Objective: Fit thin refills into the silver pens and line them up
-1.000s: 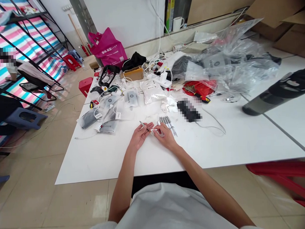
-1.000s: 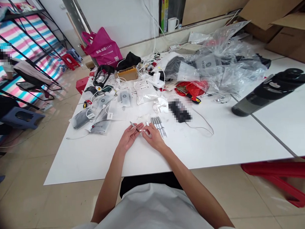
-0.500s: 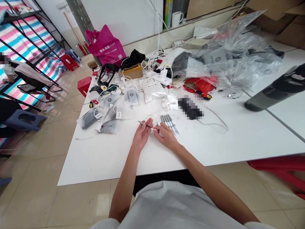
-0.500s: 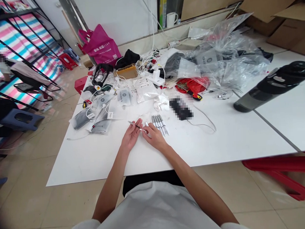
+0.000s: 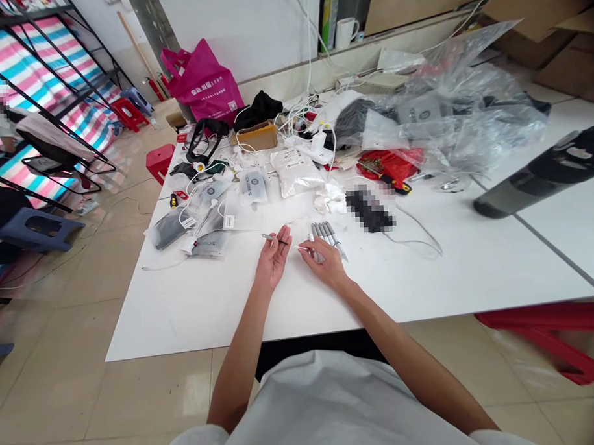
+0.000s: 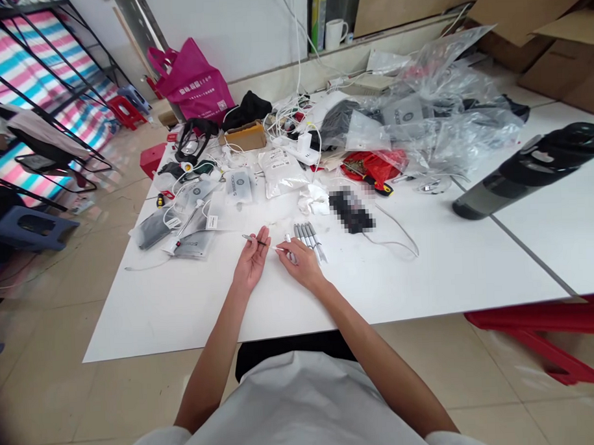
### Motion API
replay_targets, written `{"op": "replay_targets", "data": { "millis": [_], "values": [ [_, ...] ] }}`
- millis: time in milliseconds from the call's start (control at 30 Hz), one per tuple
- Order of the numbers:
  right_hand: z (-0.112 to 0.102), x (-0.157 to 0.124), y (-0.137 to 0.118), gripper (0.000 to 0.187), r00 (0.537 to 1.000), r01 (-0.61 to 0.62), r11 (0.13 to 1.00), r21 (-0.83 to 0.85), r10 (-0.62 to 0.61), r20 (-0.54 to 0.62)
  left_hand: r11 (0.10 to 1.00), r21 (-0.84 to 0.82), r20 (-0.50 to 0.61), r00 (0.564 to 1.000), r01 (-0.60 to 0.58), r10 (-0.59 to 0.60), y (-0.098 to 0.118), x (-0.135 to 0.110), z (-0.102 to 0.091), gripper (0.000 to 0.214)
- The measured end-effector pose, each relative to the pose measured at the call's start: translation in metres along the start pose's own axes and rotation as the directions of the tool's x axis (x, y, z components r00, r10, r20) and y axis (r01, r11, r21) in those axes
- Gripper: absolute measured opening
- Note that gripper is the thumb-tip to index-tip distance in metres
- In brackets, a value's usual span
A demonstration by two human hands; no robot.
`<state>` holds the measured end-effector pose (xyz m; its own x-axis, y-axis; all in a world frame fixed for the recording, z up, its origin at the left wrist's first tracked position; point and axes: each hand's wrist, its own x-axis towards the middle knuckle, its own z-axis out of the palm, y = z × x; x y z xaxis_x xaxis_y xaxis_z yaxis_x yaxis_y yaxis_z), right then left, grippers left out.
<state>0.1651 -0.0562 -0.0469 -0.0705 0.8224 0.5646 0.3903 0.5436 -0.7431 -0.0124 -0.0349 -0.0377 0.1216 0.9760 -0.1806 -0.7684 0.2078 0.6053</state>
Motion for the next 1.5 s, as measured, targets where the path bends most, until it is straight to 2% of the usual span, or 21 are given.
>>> {"op": "replay_targets", "data": {
  "millis": [167,367,633,800,1000,1100,1267,1500],
  "values": [
    [-0.001,0.001,0.000,0.017,1.000,0.011,1.000,0.025,-0.010,-0.018,0.999,0.009,0.000,0.999,-0.036,0.036,0.001,0.001,0.000,0.004],
    [-0.002,0.003,-0.002,0.020,0.999,-0.022,0.999,0.027,0.023,-0.034,1.000,-0.002,-0.023,1.000,-0.005,0.005,0.001,0.000,0.002,0.006],
    [-0.001,0.001,-0.001,0.017,0.999,-0.012,1.000,0.023,0.013,-0.048,1.000,0.010,0.038,0.999,0.003,-0.003,-0.002,-0.001,0.000,0.004],
    [-0.003,0.002,-0.003,0.017,0.994,-0.032,0.999,0.020,0.034,-0.101,1.000,0.004,0.021,1.000,-0.014,0.014,0.000,0.000,-0.001,0.005],
    [-0.003,0.002,-0.003,0.016,0.995,-0.029,0.999,0.031,0.032,-0.098,1.000,0.025,0.036,0.999,-0.005,0.004,0.000,-0.002,0.001,0.007],
    [-0.003,0.003,-0.002,0.016,0.996,-0.017,0.999,0.037,0.021,-0.085,0.998,0.055,0.059,0.998,-0.004,0.001,-0.001,-0.004,0.005,0.010],
    [-0.002,0.003,-0.002,0.017,0.998,-0.003,0.999,0.054,0.006,-0.058,0.987,0.156,0.104,0.993,0.039,-0.056,-0.005,-0.009,0.012,0.027],
    [-0.003,0.004,-0.003,0.017,0.996,-0.047,0.997,0.061,0.051,-0.068,0.971,0.235,0.096,0.993,0.045,-0.069,-0.002,-0.011,0.013,0.028]
  ]
}}
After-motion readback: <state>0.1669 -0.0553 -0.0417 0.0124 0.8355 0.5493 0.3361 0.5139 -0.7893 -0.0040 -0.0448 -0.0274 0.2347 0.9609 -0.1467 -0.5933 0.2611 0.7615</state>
